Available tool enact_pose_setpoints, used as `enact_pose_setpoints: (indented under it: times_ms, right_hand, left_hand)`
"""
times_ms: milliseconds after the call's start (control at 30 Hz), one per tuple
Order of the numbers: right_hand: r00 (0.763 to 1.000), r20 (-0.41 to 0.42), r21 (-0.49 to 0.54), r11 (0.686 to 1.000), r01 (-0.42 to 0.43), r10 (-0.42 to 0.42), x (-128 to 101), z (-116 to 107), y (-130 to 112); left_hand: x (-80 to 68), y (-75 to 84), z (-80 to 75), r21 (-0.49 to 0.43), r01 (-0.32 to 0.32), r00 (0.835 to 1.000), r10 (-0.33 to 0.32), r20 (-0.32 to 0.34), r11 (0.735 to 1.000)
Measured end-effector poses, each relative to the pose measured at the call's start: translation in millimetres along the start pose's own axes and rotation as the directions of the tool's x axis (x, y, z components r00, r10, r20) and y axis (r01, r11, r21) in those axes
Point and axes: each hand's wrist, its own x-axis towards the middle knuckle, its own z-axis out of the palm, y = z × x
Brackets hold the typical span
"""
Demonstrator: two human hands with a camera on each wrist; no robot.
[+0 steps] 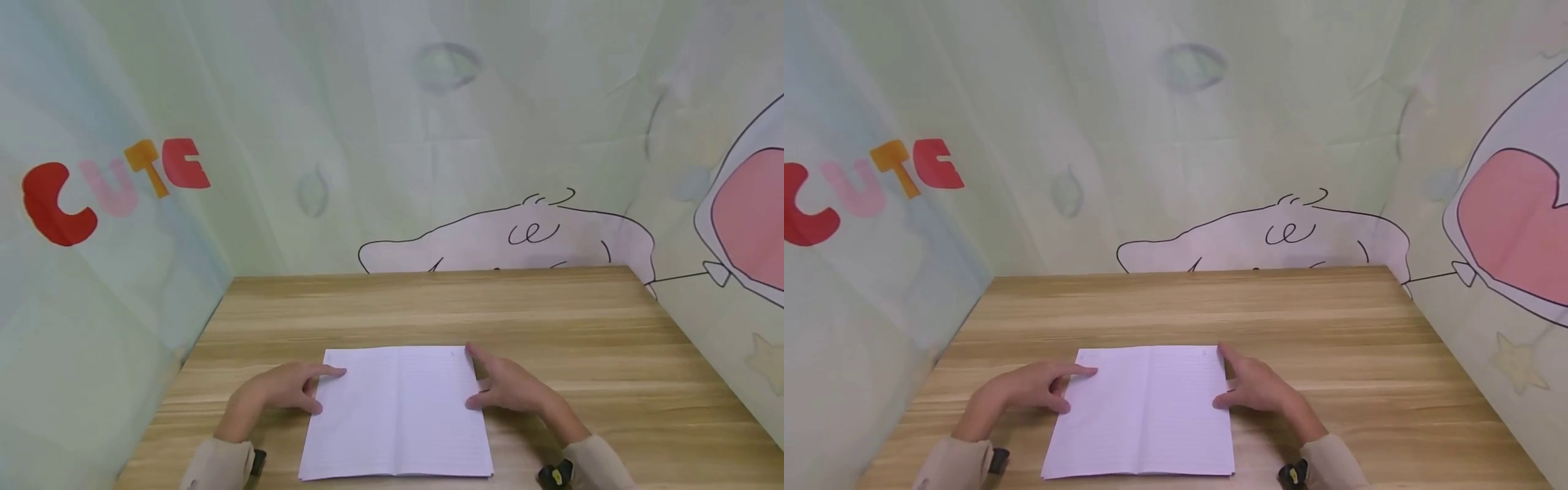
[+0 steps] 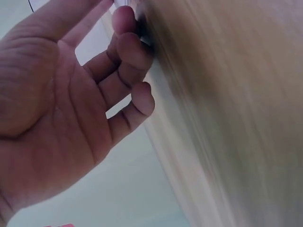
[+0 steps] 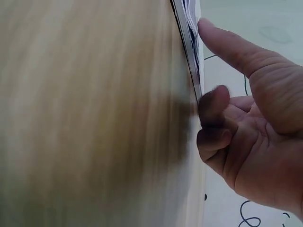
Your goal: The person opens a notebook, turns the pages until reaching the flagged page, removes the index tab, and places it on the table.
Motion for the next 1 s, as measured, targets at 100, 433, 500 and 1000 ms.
enact_pose_setpoints:
  times_ms: [100,433,500,1000]
  right_hand:
    - [1.000,0.000,-0.035,0.999,-0.007,0.007,0.1,-0.2,-0.3]
    - [1.000,0.000,-0.042,0.999,0.011,-0.011,-1.9,-1.8,-0.8]
    - [1.000,0.009,-0.021,1.000,0.021,-0.021,-1.5,-1.8,-0.4]
    - [0.996,0.068,0.124,0.991,0.053,-0.062,2.2,2.4,3.7]
  left_hand:
    - [-1.9,0.3,-0.6,-0.011,0.017,1.000,-0.017,0.001,1.000]
    - [-6.4,-2.1,3.6,-0.029,0.079,0.997,-0.079,-0.007,0.996]
    - [-7.0,-1.9,3.0,-0.029,0.077,0.997,-0.078,-0.007,0.997]
    - [-5.9,-5.0,4.4,-0.044,0.062,0.998,-0.062,0.000,0.997]
